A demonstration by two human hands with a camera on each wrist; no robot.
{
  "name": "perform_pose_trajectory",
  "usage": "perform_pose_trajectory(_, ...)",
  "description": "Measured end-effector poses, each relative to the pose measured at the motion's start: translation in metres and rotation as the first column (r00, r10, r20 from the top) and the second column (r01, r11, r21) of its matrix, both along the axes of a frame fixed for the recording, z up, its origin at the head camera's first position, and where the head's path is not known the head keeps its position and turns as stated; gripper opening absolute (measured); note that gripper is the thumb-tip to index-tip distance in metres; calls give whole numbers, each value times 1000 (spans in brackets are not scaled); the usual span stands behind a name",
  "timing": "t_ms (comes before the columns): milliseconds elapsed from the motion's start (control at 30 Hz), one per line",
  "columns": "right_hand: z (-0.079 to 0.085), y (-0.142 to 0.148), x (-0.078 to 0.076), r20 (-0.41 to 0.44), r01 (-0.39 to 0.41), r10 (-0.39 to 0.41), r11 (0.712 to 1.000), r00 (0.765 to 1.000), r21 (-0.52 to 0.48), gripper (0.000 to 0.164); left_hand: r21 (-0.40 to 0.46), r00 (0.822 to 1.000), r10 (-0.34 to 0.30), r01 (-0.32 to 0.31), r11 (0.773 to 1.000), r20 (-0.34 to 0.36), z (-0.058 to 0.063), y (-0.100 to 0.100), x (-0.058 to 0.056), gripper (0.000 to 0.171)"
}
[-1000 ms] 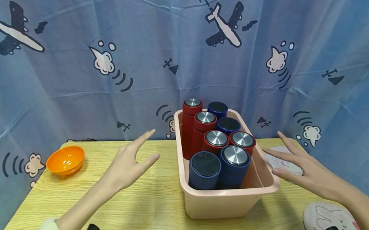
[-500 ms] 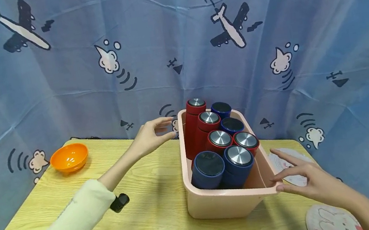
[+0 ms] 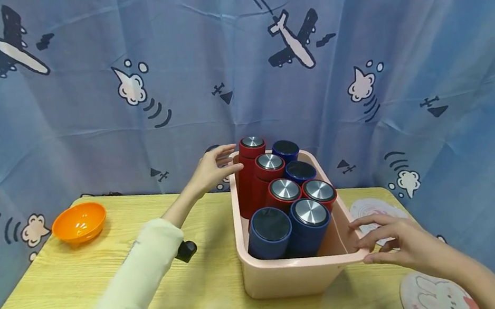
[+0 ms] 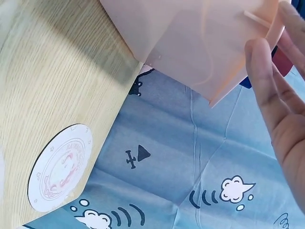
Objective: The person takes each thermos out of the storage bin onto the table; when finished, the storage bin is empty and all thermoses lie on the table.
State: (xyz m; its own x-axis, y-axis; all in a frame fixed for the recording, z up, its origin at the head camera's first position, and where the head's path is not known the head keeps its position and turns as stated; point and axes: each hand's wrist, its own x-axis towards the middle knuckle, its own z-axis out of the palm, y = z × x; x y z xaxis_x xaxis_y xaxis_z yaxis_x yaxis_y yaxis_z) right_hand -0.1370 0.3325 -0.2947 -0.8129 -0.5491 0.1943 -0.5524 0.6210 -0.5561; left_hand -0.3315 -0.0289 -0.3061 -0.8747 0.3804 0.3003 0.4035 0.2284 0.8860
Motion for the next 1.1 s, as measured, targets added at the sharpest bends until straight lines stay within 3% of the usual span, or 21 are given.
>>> perform_pose_trajectory(233,-1,-3,-1,-17,11,-11,1000,1000,-9,13,80,999,-43,42,996,5,-9,10,-16,63)
perform_pose_trajectory(367,-1,-3,-2,-5,25,-25,1000,1000,-15,12,115,1000,-26,24,993,15,-11,16,-28,70)
perform_pose_trajectory(600,-3,3,2,-146,51,-52,999,988,-13,23,164,995,-83,73,984,57,-9,33,-43,72)
perform_pose_trajectory(700,-5,4,2,-130,50,-54,998,990,-35,24,177,994,-91,79,981,58,-8,36,-46,73)
perform_pose_trajectory(1100,-9,2,-4,-47,52,-55,998,997,-45,15,73,991,-95,89,993,93,-10,26,-60,64)
